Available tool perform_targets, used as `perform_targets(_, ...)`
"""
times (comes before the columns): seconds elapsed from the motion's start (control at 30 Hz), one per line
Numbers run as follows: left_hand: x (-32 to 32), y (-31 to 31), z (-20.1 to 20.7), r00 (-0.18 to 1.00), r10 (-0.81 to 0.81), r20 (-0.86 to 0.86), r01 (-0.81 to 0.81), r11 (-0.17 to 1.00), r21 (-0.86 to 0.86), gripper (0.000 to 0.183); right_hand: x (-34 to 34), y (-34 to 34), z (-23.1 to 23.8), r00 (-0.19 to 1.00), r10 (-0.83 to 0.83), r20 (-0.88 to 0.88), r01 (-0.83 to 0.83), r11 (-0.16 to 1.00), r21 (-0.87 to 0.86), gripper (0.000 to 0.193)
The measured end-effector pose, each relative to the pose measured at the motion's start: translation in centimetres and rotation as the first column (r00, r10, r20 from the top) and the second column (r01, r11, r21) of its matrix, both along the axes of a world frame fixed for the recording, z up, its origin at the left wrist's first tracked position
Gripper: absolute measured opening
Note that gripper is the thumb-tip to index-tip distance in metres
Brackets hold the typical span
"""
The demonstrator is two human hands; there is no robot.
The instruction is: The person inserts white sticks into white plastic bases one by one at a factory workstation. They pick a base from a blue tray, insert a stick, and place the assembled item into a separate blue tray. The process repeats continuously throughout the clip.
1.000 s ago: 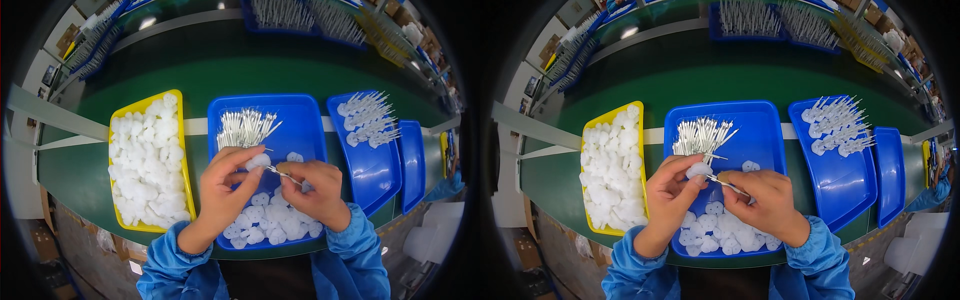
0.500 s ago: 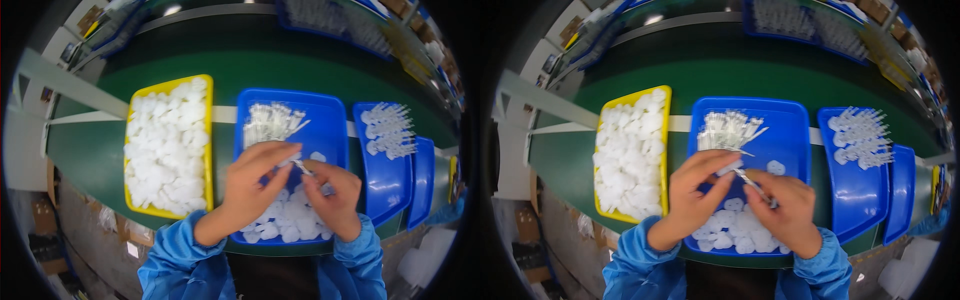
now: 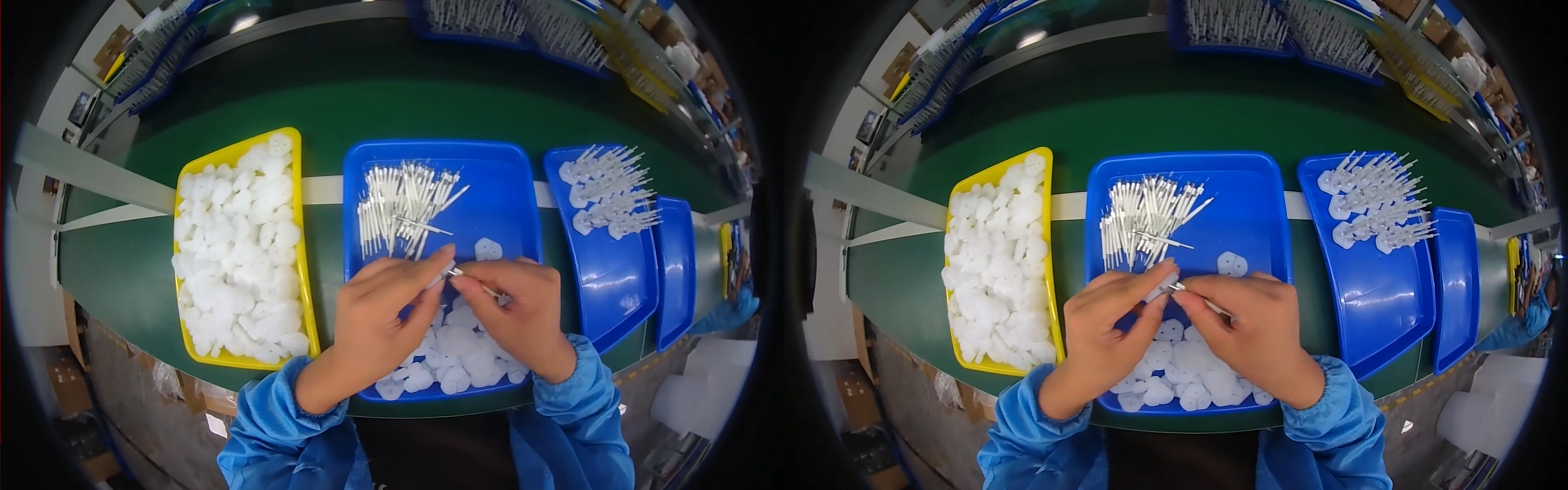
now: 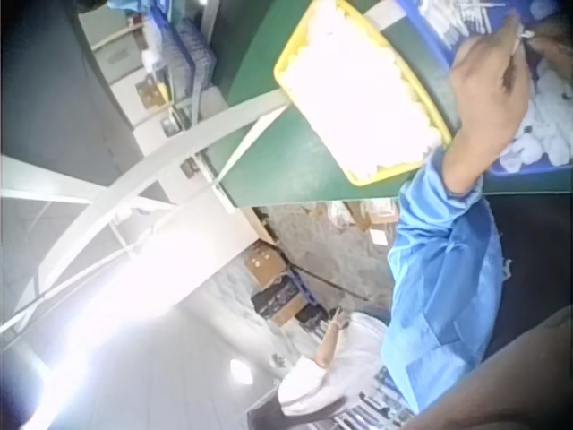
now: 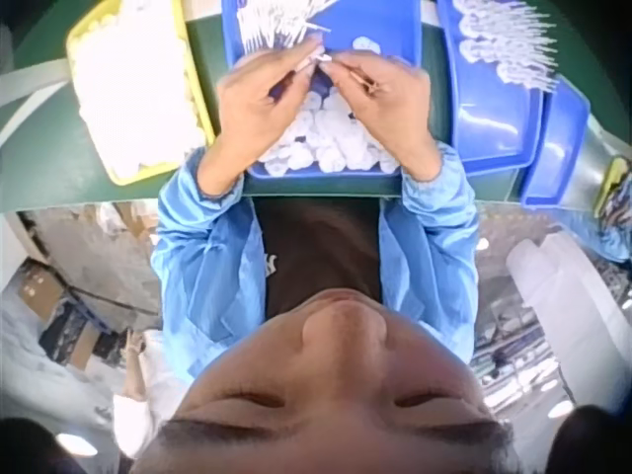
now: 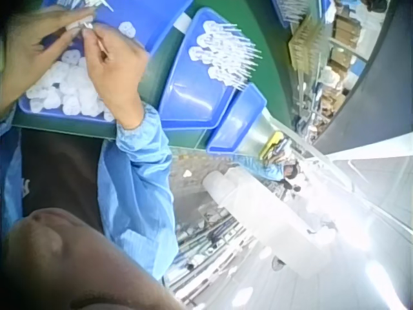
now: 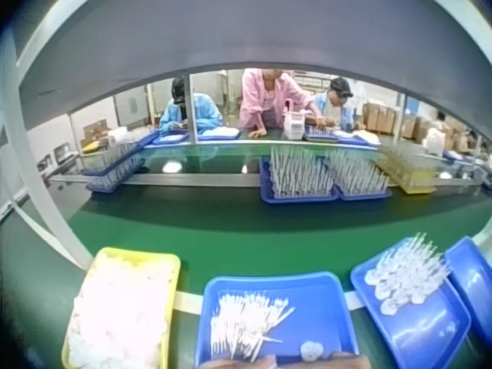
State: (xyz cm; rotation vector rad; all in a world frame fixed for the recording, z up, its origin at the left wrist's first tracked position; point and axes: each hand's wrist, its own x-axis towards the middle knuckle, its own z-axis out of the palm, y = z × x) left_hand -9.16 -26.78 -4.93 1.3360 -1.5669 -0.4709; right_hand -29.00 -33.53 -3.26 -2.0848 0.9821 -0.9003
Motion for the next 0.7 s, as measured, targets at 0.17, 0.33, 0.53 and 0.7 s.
perform_targets(0.17, -0.2, -0.1, 0.1, 0.994, 0.030, 0.102, -0.026, 0.999, -0.046, 0.051, 0.4, 0.1, 0.5, 0.971, -0.086, -0.223, -0.032, 0.876, -0.480, 0.012)
perform_targets(0.33, -0.2, 0.0, 0.3, 0.994, 0.021, 0.108, -0.015, 0.998, -0.061, 0.051, 0.2, -0.6, -0.1, 0.992, 0.031, -0.119, -0.068, 0.943, -0.325, 0.012)
perform_targets(0.53, -0.2, 0.4, 0.4, 0.997, -0.006, 0.079, 0.007, 1.000, -0.021, 0.052, 0.1, -0.6, -0.4, 0.999, 0.041, -0.024, -0.045, 0.971, -0.236, 0.011)
perform_targets(0.7, -0.9, 0.4, 0.3, 0.866, 0.045, -0.499, 0.060, 0.980, 0.192, 0.054, -0.4, -0.7, 0.1, 0.998, 0.059, -0.022, -0.062, 0.976, -0.209, 0.019)
